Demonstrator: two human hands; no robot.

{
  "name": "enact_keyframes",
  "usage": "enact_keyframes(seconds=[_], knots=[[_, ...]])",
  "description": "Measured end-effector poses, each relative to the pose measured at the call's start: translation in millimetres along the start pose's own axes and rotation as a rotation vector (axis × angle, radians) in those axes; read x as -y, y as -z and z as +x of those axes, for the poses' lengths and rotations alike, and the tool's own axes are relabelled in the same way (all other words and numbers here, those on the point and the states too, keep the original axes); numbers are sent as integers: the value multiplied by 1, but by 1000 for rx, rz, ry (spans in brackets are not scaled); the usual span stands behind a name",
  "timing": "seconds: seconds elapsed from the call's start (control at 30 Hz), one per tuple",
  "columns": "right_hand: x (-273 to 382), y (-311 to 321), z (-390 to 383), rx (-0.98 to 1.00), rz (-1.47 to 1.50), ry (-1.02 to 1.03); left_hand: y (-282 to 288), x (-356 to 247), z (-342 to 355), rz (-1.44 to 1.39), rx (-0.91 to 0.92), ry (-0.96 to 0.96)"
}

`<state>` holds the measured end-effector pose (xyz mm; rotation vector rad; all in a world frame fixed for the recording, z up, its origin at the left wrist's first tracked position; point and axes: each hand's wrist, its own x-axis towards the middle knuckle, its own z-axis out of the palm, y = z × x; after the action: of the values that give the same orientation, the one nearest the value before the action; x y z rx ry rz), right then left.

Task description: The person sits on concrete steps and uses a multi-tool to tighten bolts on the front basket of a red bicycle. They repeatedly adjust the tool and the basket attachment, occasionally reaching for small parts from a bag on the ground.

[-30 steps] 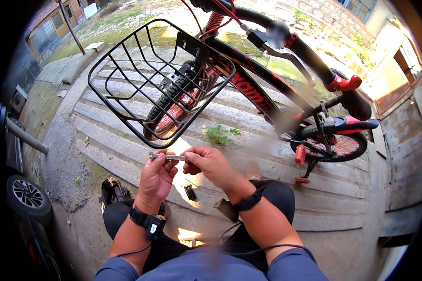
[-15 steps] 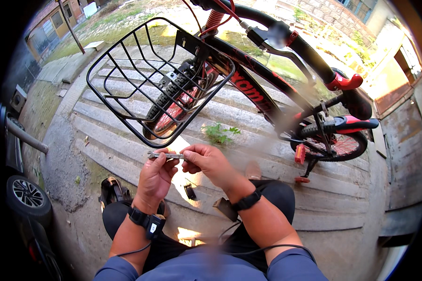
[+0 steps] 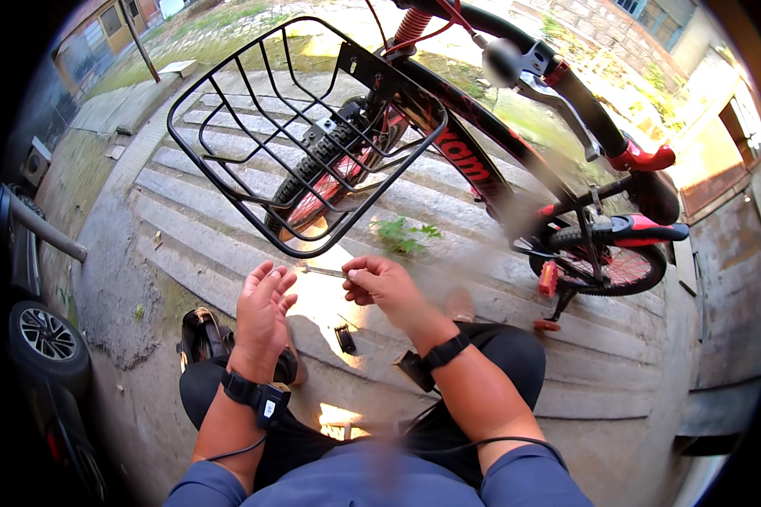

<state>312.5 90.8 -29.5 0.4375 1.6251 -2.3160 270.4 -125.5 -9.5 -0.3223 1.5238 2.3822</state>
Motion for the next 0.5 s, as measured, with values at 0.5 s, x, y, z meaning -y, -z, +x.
enact_keyframes(seconds=[0.5], knots=[[-150,48,38,-276,-115,-395,23,-41,-11,18,18,-162]])
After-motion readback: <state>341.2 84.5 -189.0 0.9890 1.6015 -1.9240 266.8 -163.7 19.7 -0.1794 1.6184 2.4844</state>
